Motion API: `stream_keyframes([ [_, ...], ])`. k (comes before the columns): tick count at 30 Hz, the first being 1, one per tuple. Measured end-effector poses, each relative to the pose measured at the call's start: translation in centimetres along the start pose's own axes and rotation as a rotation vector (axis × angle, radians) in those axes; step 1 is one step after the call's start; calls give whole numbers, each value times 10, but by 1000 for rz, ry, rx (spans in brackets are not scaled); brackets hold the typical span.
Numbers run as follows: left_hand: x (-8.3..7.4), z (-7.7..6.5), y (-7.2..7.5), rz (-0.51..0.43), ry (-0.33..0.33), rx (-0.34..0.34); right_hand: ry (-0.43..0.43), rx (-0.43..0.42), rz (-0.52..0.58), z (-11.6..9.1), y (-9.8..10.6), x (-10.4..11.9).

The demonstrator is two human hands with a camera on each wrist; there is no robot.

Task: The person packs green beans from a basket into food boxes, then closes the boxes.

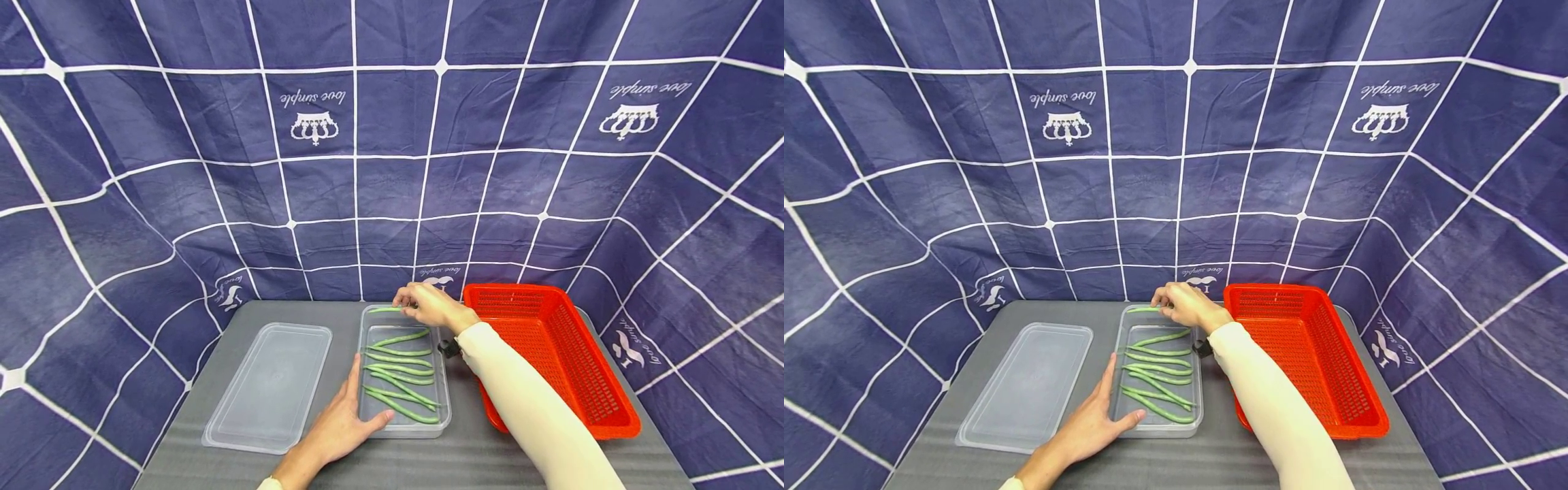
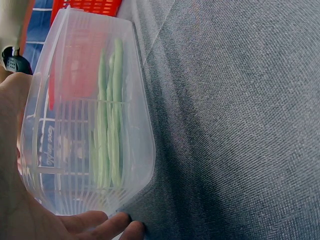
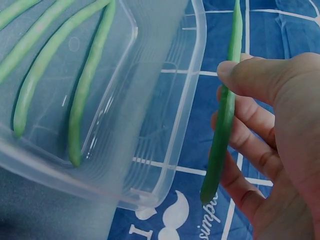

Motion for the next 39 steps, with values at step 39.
stream_keyframes([
  [39, -2, -1, 2, 11, 13, 19, -15, -70, 24, -4, -15, -1],
])
Point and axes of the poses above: each hand's wrist, its own z-axis towards the middle knuckle, its own y-axis out of the back of the hand, x = y × z, the point moved 6 cm from there along z, towards the middle knuckle, and after that the axes turned 11 degrees about z, right-handed, at the moved point
